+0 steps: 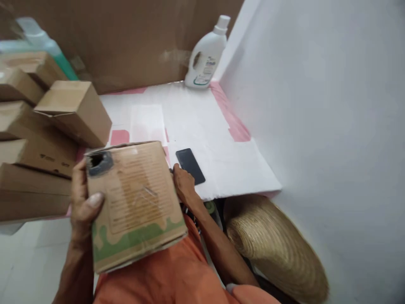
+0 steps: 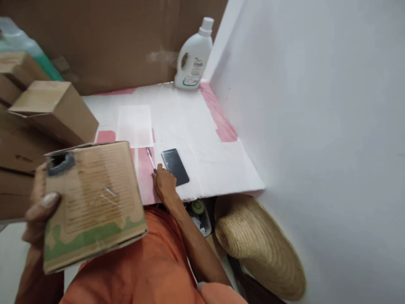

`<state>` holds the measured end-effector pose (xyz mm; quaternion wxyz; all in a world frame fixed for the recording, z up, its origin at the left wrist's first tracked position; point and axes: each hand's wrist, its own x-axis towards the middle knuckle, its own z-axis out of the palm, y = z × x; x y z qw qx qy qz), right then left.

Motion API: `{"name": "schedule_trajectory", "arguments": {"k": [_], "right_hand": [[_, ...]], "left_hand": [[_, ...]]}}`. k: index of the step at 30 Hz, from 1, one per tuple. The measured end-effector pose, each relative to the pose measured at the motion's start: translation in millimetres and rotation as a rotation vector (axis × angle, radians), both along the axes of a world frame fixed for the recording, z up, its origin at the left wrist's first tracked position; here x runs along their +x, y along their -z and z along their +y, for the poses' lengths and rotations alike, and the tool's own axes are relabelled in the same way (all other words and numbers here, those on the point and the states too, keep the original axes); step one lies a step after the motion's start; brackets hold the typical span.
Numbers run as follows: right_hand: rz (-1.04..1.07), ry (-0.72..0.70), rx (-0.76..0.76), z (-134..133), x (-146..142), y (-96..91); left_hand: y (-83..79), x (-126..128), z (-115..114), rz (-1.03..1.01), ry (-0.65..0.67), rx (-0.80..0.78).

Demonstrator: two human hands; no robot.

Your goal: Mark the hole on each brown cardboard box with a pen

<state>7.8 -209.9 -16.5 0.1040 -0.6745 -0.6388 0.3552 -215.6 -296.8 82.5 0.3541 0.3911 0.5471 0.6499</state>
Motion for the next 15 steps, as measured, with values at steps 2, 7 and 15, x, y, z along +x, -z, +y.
{"name": "schedule_trajectory", "arguments": {"k": [2,7,15], "right_hand": [[0.043,0.006,0.021,3.6,4.0,-0.1],[0.24,0.079,0.092,8.5,26.6,-5.3],[1.033,0.379,0.511,16.2,21.2,-86.1]], "left_hand": [[-0.1,8.1,-4.7,-0.021,0.059,-0.001],[5.1,8.0,-13.5,0.026,0.172,-0.013],[-0.9,-7.4,-1.8,0.162,0.135,-0.104]]}}
